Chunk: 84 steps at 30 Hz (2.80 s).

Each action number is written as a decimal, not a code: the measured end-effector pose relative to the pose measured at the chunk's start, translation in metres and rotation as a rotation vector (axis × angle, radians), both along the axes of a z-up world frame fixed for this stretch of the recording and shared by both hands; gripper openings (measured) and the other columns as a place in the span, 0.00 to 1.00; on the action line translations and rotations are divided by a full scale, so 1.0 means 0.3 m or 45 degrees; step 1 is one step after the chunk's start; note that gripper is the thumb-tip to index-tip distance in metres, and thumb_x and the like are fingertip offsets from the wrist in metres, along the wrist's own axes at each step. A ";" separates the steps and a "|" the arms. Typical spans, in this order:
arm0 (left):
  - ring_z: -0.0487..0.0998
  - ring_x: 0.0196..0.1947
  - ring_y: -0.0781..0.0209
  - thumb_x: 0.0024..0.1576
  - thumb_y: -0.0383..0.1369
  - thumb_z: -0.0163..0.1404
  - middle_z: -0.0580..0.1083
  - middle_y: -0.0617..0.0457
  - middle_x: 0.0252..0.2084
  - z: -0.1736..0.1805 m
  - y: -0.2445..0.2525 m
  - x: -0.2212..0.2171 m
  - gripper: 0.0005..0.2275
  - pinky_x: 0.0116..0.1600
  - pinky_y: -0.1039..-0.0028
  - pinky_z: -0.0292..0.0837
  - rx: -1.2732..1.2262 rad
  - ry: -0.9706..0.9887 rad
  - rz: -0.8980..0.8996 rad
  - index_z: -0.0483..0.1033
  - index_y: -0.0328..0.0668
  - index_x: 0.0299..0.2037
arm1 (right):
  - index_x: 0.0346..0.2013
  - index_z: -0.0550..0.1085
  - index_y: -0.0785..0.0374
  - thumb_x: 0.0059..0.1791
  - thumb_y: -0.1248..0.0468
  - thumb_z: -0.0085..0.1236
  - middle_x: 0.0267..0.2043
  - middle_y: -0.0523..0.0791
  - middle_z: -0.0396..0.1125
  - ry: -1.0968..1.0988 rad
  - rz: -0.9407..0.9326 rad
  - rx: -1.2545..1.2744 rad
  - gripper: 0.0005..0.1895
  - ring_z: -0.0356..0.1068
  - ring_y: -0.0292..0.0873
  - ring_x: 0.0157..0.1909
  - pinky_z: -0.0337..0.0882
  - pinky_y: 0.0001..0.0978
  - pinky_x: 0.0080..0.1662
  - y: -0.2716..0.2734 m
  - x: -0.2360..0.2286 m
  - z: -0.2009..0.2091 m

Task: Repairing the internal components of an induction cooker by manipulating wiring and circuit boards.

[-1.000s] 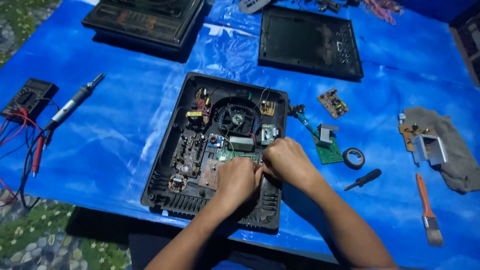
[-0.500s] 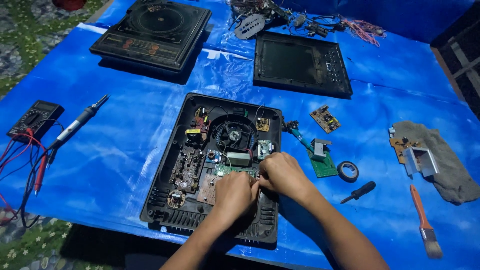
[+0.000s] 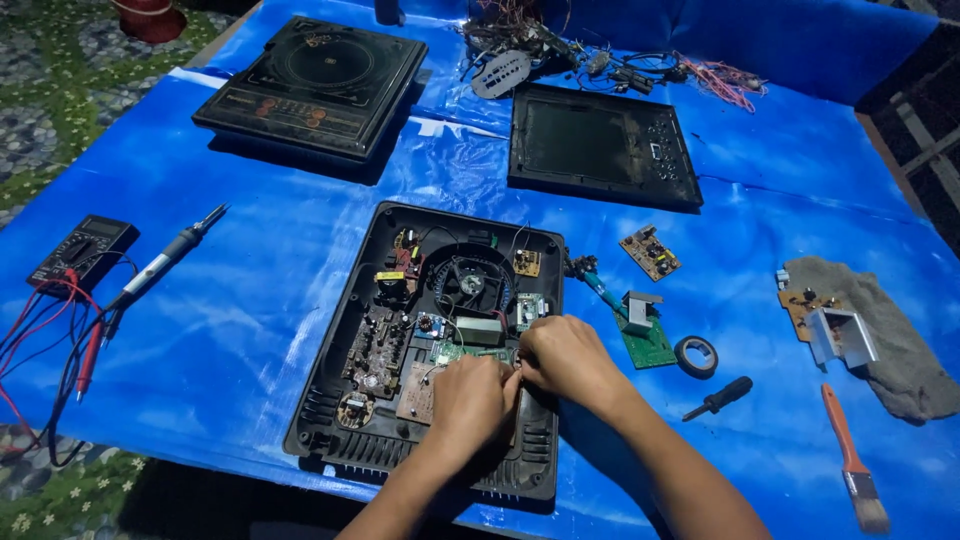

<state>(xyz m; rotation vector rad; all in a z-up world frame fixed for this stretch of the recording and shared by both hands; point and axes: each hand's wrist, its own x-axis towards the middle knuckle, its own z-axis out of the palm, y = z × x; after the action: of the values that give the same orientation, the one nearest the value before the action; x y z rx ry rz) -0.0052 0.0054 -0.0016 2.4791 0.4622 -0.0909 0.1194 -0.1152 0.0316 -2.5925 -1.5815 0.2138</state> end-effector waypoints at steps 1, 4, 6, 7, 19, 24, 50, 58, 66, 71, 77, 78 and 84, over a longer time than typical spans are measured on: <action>0.80 0.27 0.39 0.57 0.40 0.53 0.78 0.40 0.23 -0.001 -0.006 -0.008 0.11 0.33 0.56 0.76 0.084 -0.145 0.024 0.86 0.46 0.32 | 0.23 0.80 0.60 0.41 0.62 0.62 0.26 0.46 0.74 -0.034 0.004 0.093 0.05 0.74 0.54 0.31 0.74 0.42 0.35 -0.004 -0.002 -0.011; 0.77 0.16 0.47 0.55 0.37 0.56 0.77 0.44 0.19 -0.015 -0.015 -0.009 0.08 0.24 0.61 0.73 0.189 -0.296 0.047 0.86 0.44 0.31 | 0.23 0.80 0.63 0.38 0.66 0.63 0.29 0.47 0.73 -0.087 0.034 0.181 0.03 0.72 0.55 0.27 0.74 0.44 0.34 -0.007 -0.007 -0.017; 0.77 0.15 0.49 0.55 0.36 0.56 0.77 0.44 0.19 -0.023 -0.016 -0.009 0.07 0.23 0.63 0.73 0.209 -0.298 0.043 0.86 0.45 0.30 | 0.23 0.81 0.63 0.38 0.66 0.63 0.29 0.47 0.74 -0.102 0.059 0.177 0.03 0.72 0.54 0.27 0.74 0.44 0.34 -0.002 -0.022 -0.008; 0.76 0.15 0.48 0.54 0.36 0.56 0.77 0.44 0.18 -0.023 -0.017 -0.011 0.08 0.23 0.63 0.72 0.218 -0.326 0.049 0.85 0.44 0.29 | 0.22 0.80 0.65 0.38 0.67 0.63 0.29 0.48 0.74 -0.115 0.047 0.180 0.03 0.73 0.54 0.27 0.74 0.44 0.35 0.002 -0.033 0.000; 0.76 0.16 0.45 0.55 0.37 0.56 0.76 0.44 0.19 -0.026 -0.023 -0.014 0.10 0.23 0.60 0.72 0.211 -0.326 0.047 0.84 0.41 0.26 | 0.22 0.79 0.65 0.40 0.64 0.61 0.31 0.50 0.74 -0.225 -0.008 0.133 0.07 0.73 0.56 0.32 0.73 0.47 0.40 0.004 -0.037 -0.071; 0.77 0.17 0.43 0.54 0.37 0.55 0.77 0.43 0.20 -0.032 -0.023 -0.011 0.10 0.24 0.59 0.72 0.208 -0.317 0.061 0.84 0.42 0.26 | 0.20 0.79 0.68 0.39 0.66 0.61 0.30 0.52 0.73 -0.249 -0.035 0.180 0.07 0.73 0.57 0.29 0.74 0.47 0.37 0.006 -0.040 -0.063; 0.81 0.29 0.27 0.60 0.40 0.47 0.77 0.35 0.22 0.005 -0.008 -0.006 0.15 0.32 0.52 0.77 0.045 -0.118 0.015 0.86 0.49 0.28 | 0.37 0.82 0.60 0.46 0.70 0.58 0.33 0.48 0.75 0.000 0.147 0.022 0.08 0.77 0.53 0.39 0.76 0.40 0.41 -0.012 0.029 0.051; 0.82 0.29 0.28 0.59 0.41 0.47 0.76 0.36 0.21 -0.026 -0.009 -0.001 0.14 0.31 0.51 0.77 0.053 -0.142 0.015 0.85 0.49 0.28 | 0.41 0.83 0.59 0.48 0.70 0.60 0.35 0.47 0.77 0.026 0.116 -0.021 0.09 0.79 0.50 0.40 0.77 0.36 0.41 -0.006 0.028 0.066; 0.81 0.28 0.27 0.58 0.41 0.49 0.75 0.36 0.20 -0.065 -0.012 0.005 0.14 0.30 0.51 0.76 0.094 -0.191 0.020 0.85 0.49 0.27 | 0.44 0.82 0.60 0.48 0.70 0.61 0.38 0.48 0.78 0.072 0.082 -0.047 0.11 0.79 0.51 0.42 0.78 0.37 0.43 0.001 0.025 0.077; 0.81 0.26 0.28 0.58 0.39 0.48 0.76 0.38 0.19 -0.050 -0.020 0.003 0.13 0.29 0.52 0.77 0.129 -0.205 -0.001 0.86 0.50 0.28 | 0.41 0.82 0.59 0.46 0.67 0.65 0.38 0.47 0.77 0.037 0.112 -0.006 0.10 0.78 0.50 0.43 0.77 0.37 0.44 0.003 0.043 0.040; 0.81 0.25 0.29 0.59 0.39 0.47 0.75 0.38 0.18 -0.063 -0.019 0.004 0.15 0.27 0.53 0.76 0.134 -0.206 -0.011 0.84 0.48 0.25 | 0.40 0.83 0.57 0.45 0.64 0.66 0.38 0.46 0.77 -0.021 0.150 0.034 0.09 0.78 0.49 0.43 0.75 0.36 0.44 -0.001 0.050 0.012; 0.81 0.25 0.29 0.59 0.39 0.47 0.75 0.38 0.18 -0.063 -0.019 0.006 0.15 0.27 0.53 0.76 0.133 -0.206 -0.010 0.84 0.48 0.25 | 0.40 0.83 0.57 0.45 0.64 0.66 0.38 0.46 0.77 -0.021 0.151 0.034 0.09 0.78 0.49 0.43 0.75 0.36 0.44 0.001 0.048 0.011; 0.82 0.25 0.30 0.59 0.38 0.46 0.76 0.39 0.18 -0.055 -0.021 0.003 0.15 0.27 0.54 0.76 0.136 -0.229 -0.019 0.84 0.47 0.25 | 0.40 0.82 0.59 0.45 0.67 0.66 0.37 0.48 0.77 -0.002 0.160 0.076 0.09 0.78 0.51 0.44 0.76 0.38 0.46 0.013 0.036 0.032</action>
<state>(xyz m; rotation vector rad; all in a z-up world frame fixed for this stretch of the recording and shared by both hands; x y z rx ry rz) -0.0041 -0.0008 -0.0182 2.5662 0.3805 0.1537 0.1303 -0.1113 0.0412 -2.4527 -1.7253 0.1711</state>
